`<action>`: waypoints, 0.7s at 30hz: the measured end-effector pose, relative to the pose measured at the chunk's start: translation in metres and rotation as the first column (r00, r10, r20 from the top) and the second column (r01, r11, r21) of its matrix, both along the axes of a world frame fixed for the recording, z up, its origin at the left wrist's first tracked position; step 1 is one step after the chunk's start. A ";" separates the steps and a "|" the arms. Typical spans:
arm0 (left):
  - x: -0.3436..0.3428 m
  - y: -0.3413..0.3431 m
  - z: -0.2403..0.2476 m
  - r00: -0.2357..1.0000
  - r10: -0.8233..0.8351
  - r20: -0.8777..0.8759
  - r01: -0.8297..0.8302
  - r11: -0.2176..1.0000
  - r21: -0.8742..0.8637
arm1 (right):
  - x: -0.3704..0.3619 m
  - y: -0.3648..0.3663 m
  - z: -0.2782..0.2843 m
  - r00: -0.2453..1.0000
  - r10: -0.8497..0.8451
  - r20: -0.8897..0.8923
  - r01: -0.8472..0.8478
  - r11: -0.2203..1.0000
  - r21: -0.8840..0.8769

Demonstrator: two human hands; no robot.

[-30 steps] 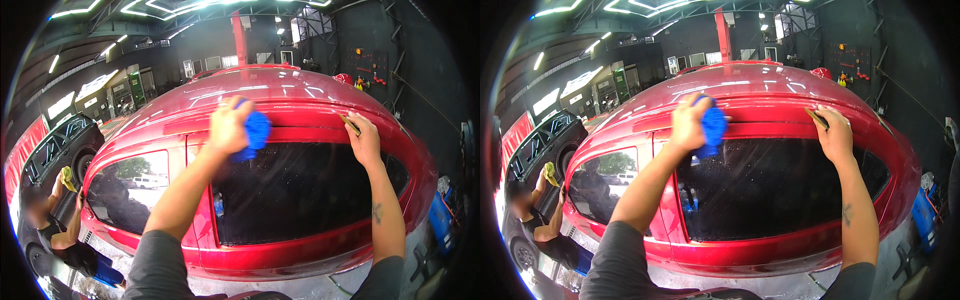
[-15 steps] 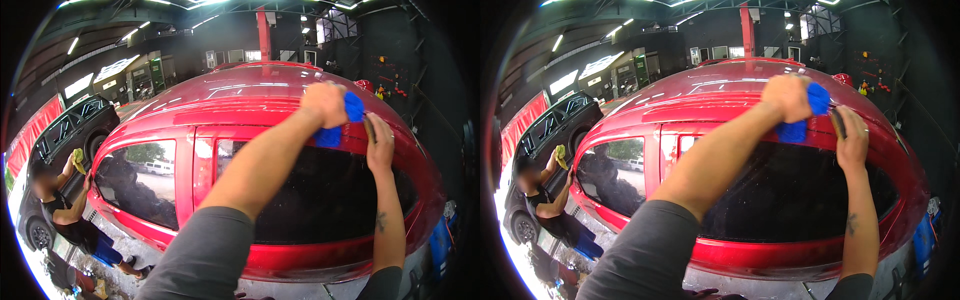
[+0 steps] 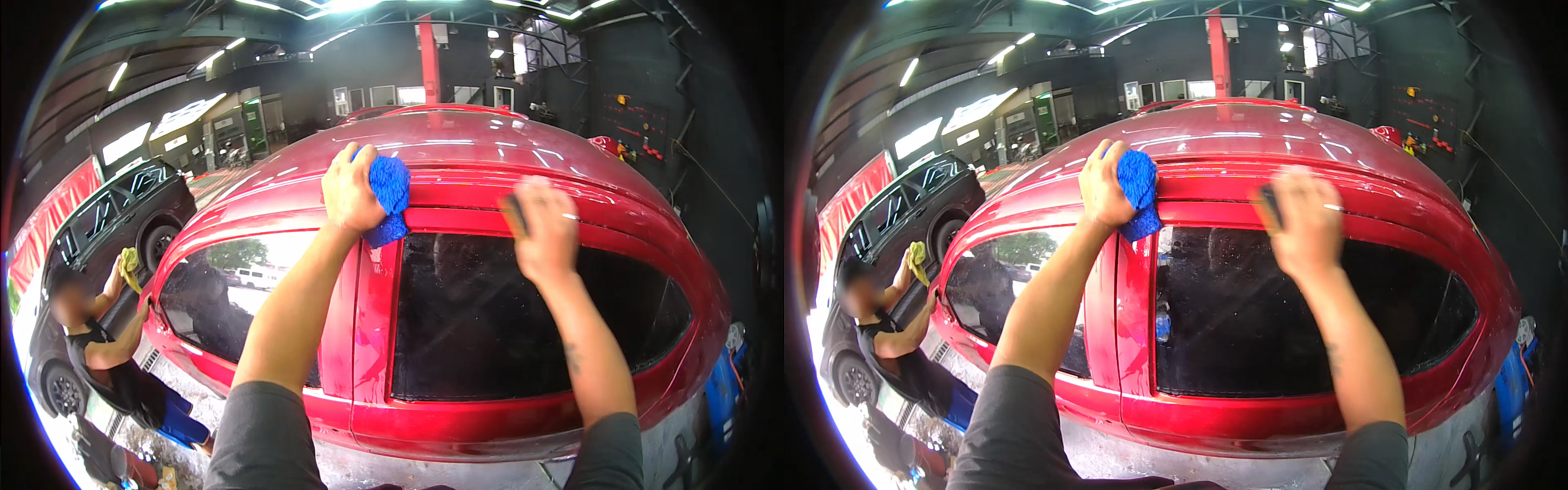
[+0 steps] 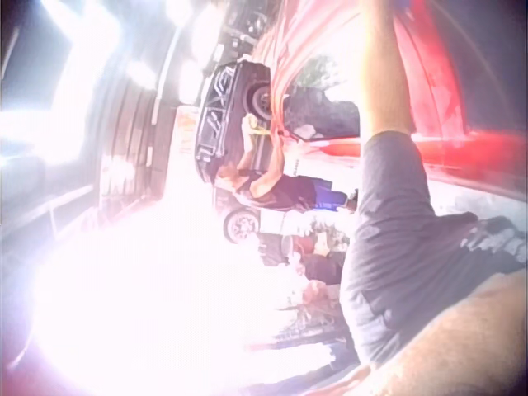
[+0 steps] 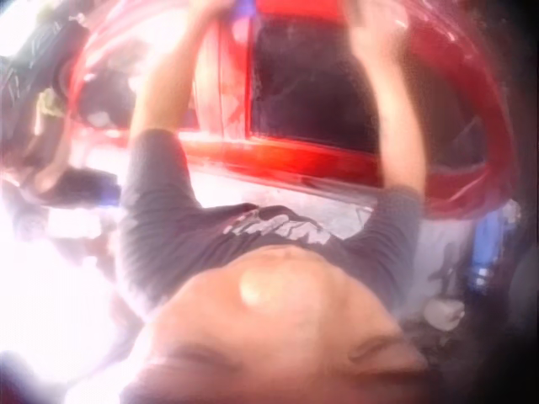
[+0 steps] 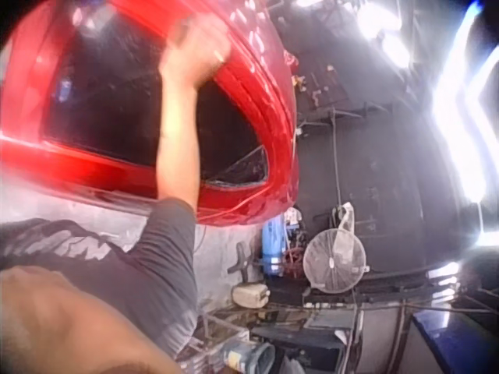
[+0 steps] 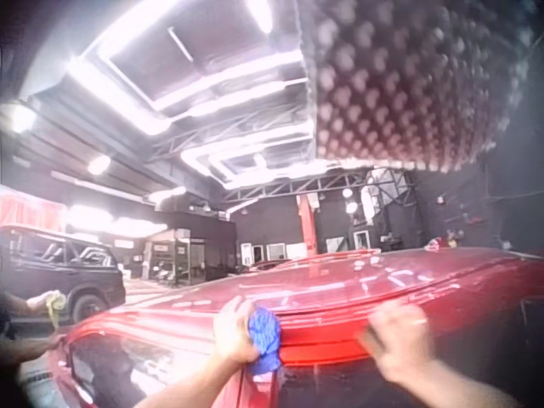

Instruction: The person wipes the roof and rear window area of a red car using a blue microfiber cloth and a small black block. They repeatedly wipe the same sections, occasionally dipping the cloth into a bucket of water.

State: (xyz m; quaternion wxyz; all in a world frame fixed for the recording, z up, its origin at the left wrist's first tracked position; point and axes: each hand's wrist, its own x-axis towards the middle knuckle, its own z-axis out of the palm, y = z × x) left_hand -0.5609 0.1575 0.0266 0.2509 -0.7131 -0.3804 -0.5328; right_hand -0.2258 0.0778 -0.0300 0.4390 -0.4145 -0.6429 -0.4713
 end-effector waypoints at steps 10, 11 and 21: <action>-0.042 -0.059 -0.170 0.930 -0.321 -0.181 0.361 0.892 0.273 | -0.093 0.022 0.024 0.977 0.170 0.132 -0.145 0.974 -0.175; -0.046 -0.065 -0.180 0.913 -0.339 -0.229 0.393 0.880 0.266 | -0.052 0.015 0.022 0.990 0.102 0.095 -0.086 0.984 -0.154; -0.037 -0.063 -0.188 0.906 -0.391 -0.163 0.422 0.867 0.266 | -0.090 0.038 0.013 0.996 -0.083 -0.018 0.083 0.997 -0.007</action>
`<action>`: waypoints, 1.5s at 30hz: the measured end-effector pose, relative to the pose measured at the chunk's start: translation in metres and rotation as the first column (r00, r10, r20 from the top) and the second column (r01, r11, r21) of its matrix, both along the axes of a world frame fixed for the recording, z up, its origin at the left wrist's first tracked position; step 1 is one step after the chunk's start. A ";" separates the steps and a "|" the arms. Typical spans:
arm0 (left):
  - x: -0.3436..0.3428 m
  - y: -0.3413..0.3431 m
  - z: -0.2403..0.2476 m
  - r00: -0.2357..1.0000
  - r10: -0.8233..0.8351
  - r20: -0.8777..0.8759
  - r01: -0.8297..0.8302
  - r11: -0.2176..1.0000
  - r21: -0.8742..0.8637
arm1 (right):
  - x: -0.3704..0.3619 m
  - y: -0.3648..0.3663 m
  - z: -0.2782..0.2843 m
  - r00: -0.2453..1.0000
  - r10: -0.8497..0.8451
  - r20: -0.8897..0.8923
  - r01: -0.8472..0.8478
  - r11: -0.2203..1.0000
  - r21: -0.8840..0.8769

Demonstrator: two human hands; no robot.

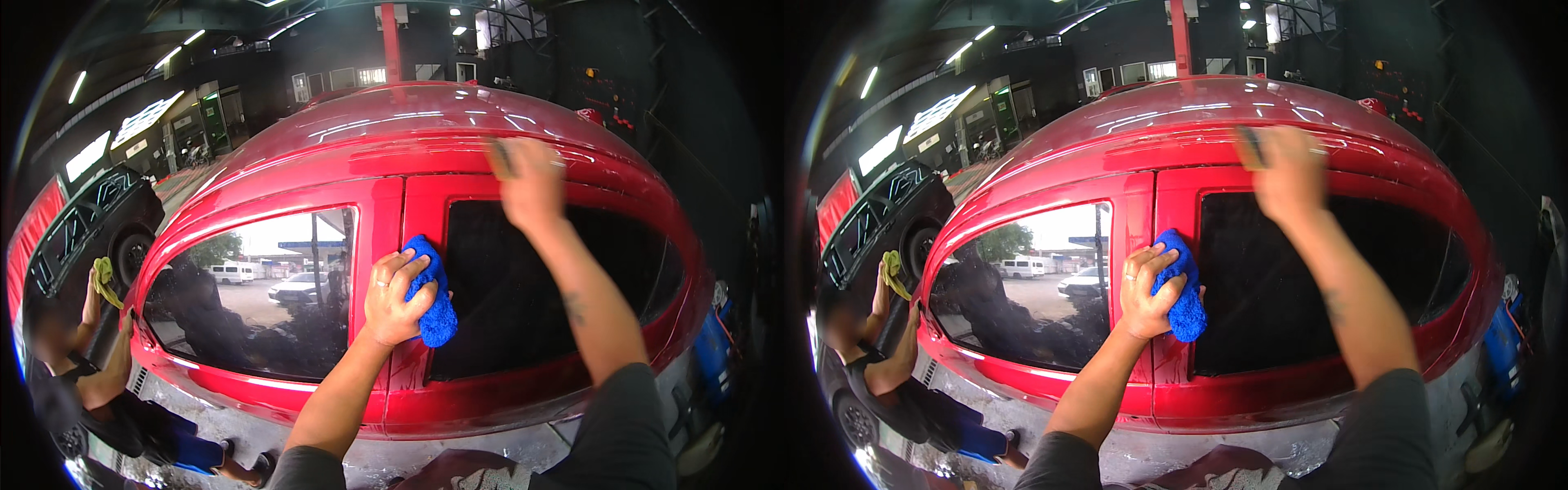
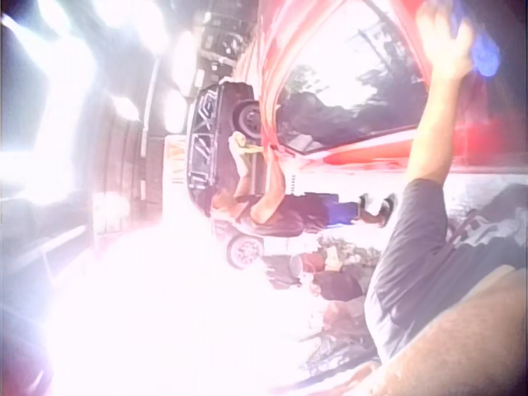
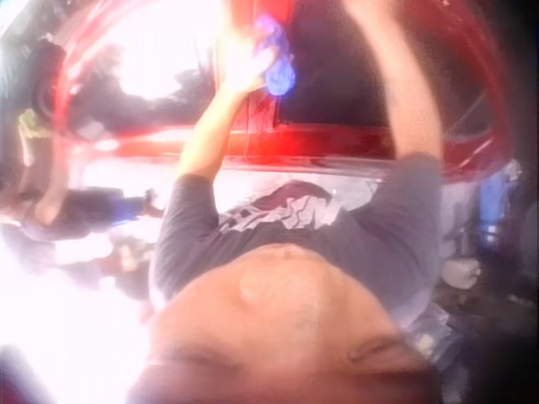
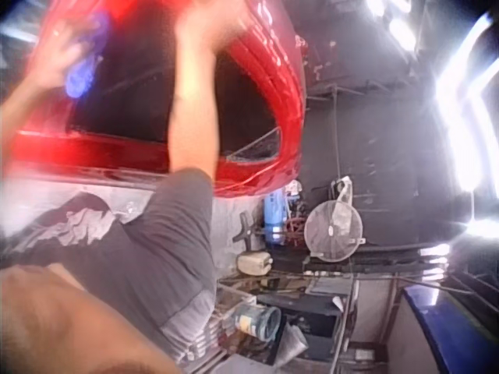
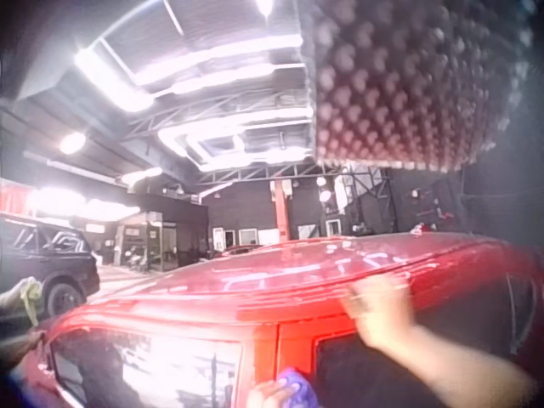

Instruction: The person wipes the roof and rear window area of a red car using a blue microfiber cloth and a small black block. They repeatedly wipe the same sections, occasionally dipping the cloth into a bucket of water.

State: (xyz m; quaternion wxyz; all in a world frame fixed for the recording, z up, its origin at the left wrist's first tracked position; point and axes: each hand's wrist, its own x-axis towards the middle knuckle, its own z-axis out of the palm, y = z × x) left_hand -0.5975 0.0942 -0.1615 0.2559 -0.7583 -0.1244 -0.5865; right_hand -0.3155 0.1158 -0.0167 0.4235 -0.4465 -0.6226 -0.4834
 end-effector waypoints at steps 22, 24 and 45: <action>0.004 0.001 -0.005 0.998 -0.050 0.043 0.051 0.998 -0.022 | -0.126 0.019 -0.020 0.963 0.232 0.136 -0.227 0.972 -0.054; -0.004 0.002 -0.002 0.999 -0.037 0.039 0.038 0.999 -0.027 | -0.105 0.002 -0.014 0.947 0.274 0.170 -0.250 0.957 -0.150; 0.005 0.004 0.002 0.999 -0.006 0.049 0.007 1.000 -0.009 | 0.008 -0.031 -0.024 0.969 0.176 0.171 -0.140 0.969 -0.205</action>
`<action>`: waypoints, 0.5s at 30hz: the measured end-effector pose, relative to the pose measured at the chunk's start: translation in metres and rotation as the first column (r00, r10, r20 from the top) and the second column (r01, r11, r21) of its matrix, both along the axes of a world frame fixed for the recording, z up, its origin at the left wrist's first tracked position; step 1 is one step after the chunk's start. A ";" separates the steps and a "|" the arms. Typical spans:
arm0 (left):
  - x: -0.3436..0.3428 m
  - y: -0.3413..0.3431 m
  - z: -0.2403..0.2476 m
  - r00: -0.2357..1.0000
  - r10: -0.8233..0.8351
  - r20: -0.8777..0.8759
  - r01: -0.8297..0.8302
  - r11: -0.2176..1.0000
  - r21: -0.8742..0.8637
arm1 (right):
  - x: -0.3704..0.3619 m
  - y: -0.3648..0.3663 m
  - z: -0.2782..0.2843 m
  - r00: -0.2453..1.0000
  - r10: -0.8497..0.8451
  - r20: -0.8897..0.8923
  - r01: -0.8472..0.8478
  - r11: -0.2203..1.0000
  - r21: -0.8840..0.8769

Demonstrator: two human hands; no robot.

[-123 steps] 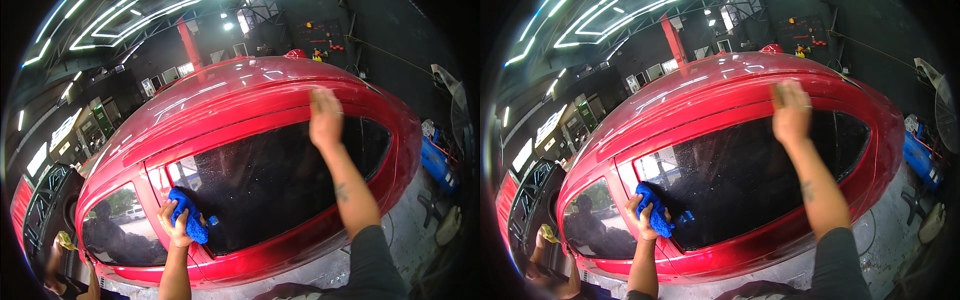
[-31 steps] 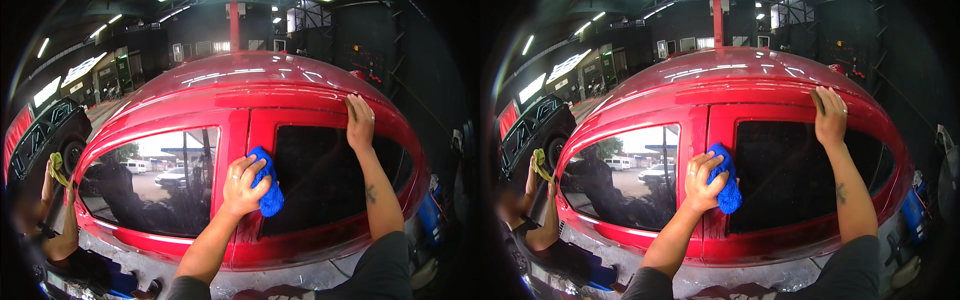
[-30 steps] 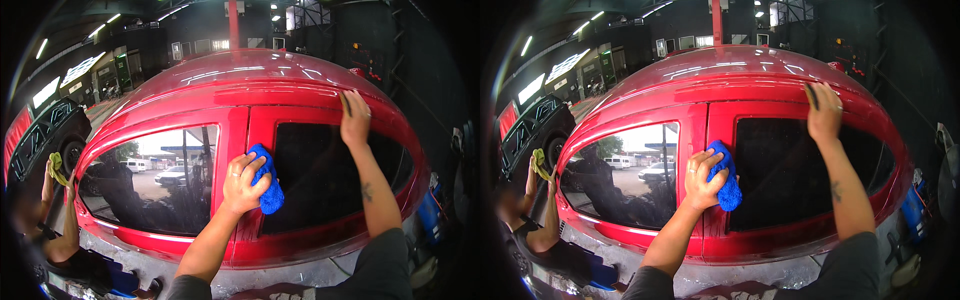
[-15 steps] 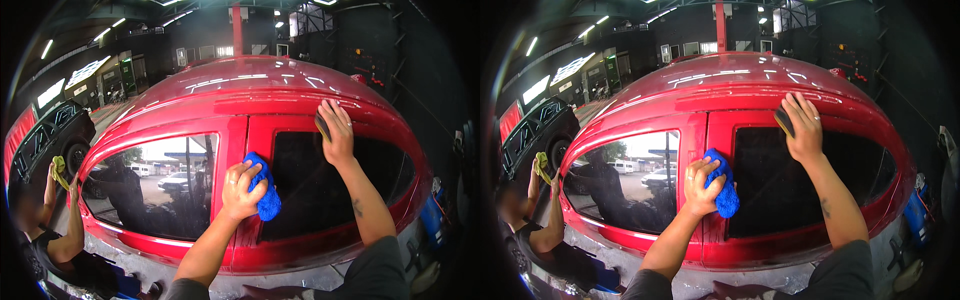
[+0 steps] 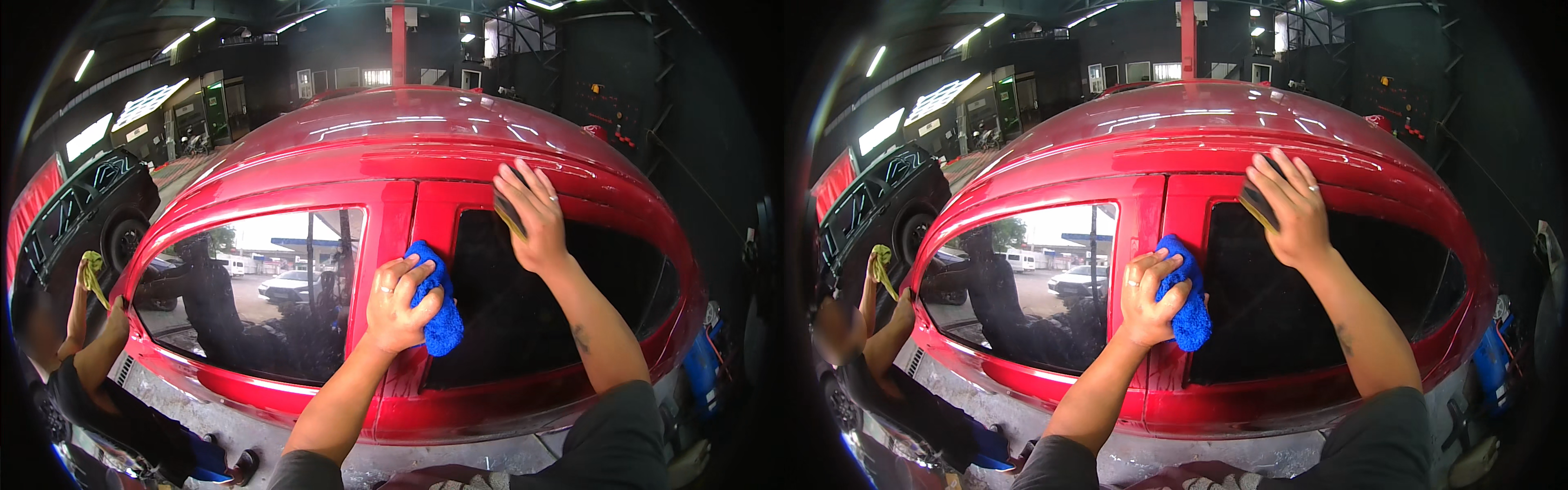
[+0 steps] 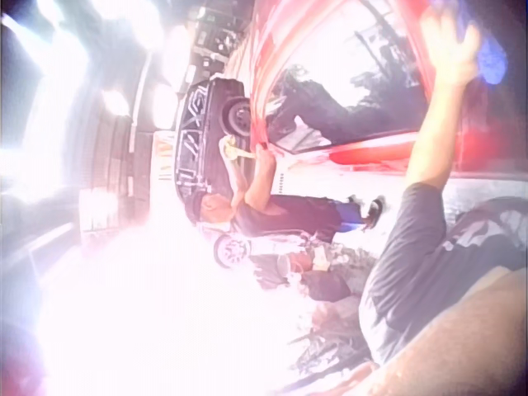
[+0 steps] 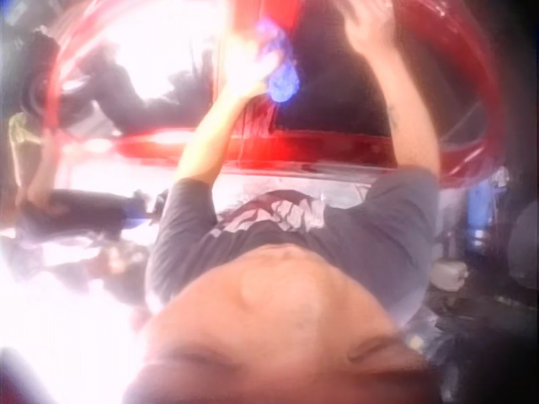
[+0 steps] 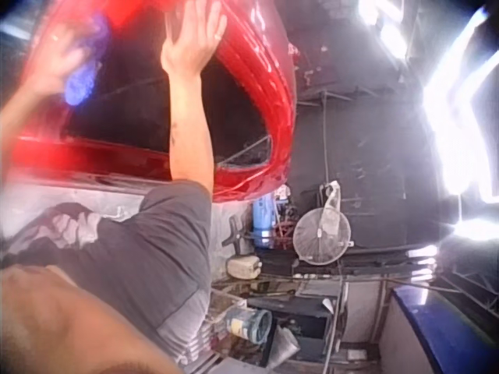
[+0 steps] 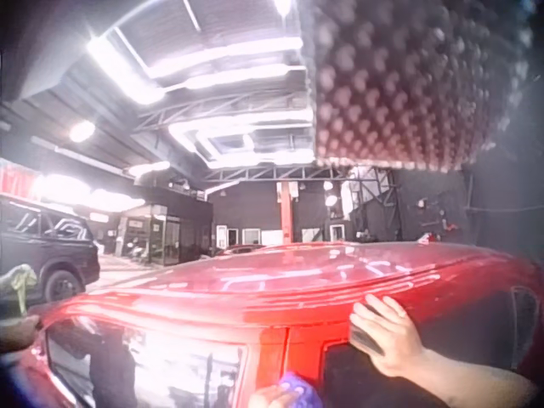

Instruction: The person wipes the roof and rear window area of a red car using a blue microfiber cloth and a small black block. They repeatedly wipe the same sections, occasionally dipping the cloth into a bucket of water.

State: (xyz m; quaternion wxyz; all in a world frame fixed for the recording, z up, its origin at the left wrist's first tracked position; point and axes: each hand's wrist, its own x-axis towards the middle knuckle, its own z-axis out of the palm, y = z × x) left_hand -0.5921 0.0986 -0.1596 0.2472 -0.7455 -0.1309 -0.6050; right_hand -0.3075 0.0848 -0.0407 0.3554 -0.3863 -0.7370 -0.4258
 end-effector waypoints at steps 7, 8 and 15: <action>-0.008 0.000 -0.002 1.000 -0.002 0.000 0.002 1.000 -0.015 | -0.102 0.039 0.014 0.988 0.109 0.112 -0.104 0.993 -0.051; -0.014 0.000 -0.001 1.000 0.013 0.000 -0.013 1.000 -0.014 | -0.090 0.032 0.015 0.984 0.135 0.114 -0.130 0.990 -0.053; -0.002 -0.001 -0.002 1.000 0.001 -0.008 -0.002 1.000 -0.015 | -0.091 0.030 0.004 0.998 0.056 0.040 -0.057 0.998 0.023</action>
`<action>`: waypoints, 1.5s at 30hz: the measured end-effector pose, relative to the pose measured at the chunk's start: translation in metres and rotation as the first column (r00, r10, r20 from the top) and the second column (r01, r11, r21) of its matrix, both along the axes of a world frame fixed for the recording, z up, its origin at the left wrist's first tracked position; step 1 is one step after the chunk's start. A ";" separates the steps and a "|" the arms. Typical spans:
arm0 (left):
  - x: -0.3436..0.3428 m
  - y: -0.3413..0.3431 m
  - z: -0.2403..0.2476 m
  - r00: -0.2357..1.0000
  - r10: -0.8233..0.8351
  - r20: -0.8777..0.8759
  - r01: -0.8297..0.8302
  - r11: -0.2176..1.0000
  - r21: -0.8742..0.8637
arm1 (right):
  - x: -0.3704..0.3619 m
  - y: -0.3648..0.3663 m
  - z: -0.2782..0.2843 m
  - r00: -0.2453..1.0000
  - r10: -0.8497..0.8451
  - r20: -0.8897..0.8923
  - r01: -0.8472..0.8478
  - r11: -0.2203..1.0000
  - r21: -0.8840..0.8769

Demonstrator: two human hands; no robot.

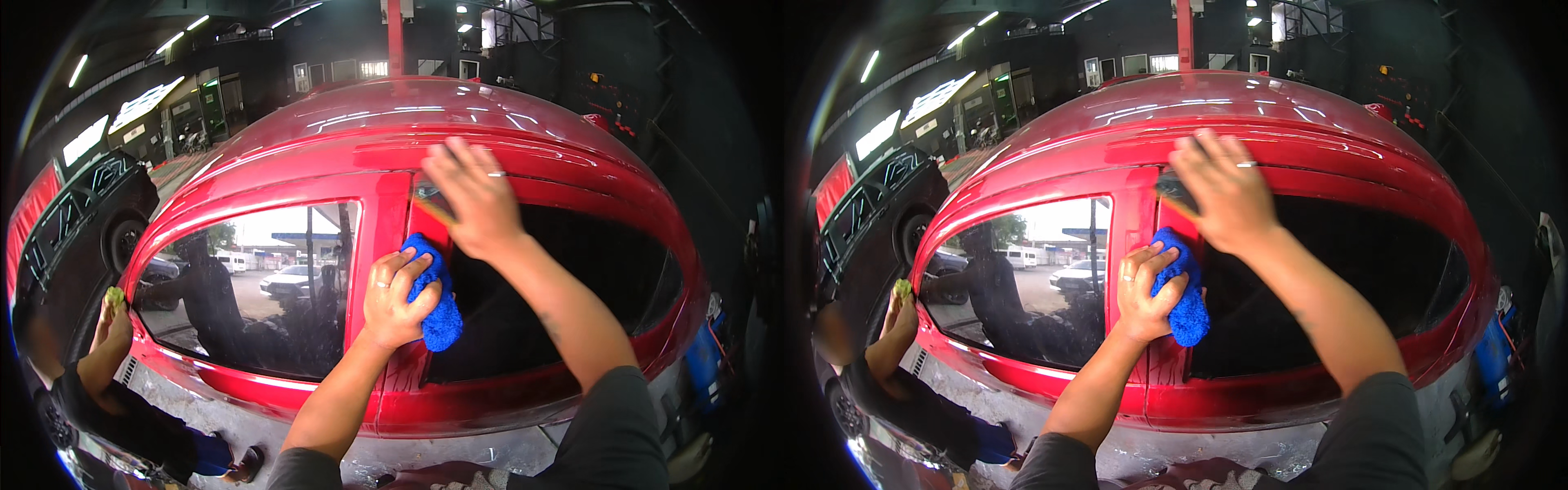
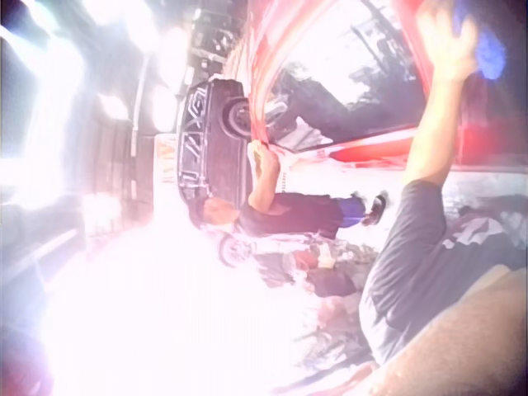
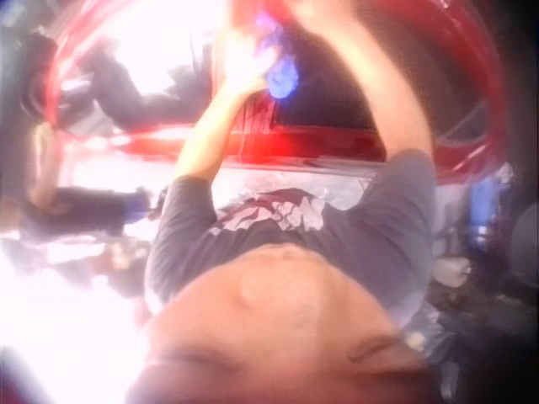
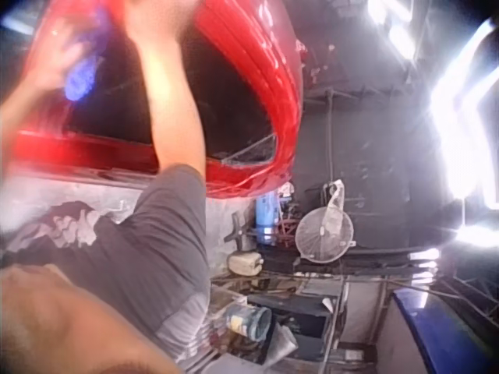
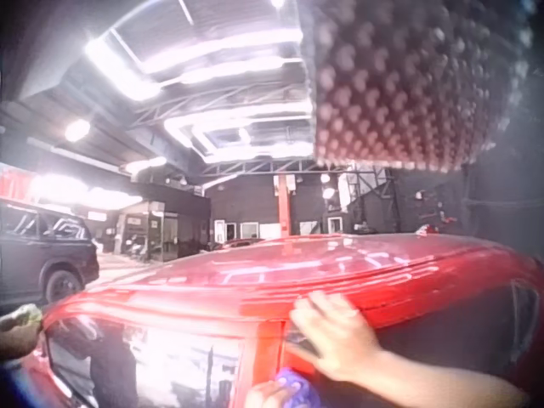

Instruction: The person wipes the roof and rear window area of a red car using a blue microfiber cloth and a small black block. They repeatedly wipe the same sections, occasionally dipping the cloth into a bucket of water.

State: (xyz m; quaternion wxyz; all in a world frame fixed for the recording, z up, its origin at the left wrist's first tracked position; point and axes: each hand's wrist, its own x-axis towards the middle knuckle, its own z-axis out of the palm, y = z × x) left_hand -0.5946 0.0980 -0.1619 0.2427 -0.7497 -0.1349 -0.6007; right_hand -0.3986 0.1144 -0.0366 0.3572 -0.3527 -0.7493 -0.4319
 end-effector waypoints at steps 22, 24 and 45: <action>-0.013 0.002 -0.001 0.999 0.042 -0.005 -0.042 0.999 0.009 | 0.075 -0.009 0.011 0.990 -0.085 -0.114 0.096 0.991 0.094; 0.001 -0.001 0.004 1.000 0.030 0.002 -0.030 0.999 0.023 | 0.154 -0.040 0.011 0.960 -0.204 -0.191 0.237 0.957 0.168; 0.009 0.002 -0.001 0.998 0.066 -0.011 -0.065 0.998 0.018 | 0.222 -0.049 0.029 0.850 -0.370 -0.374 0.463 0.864 0.196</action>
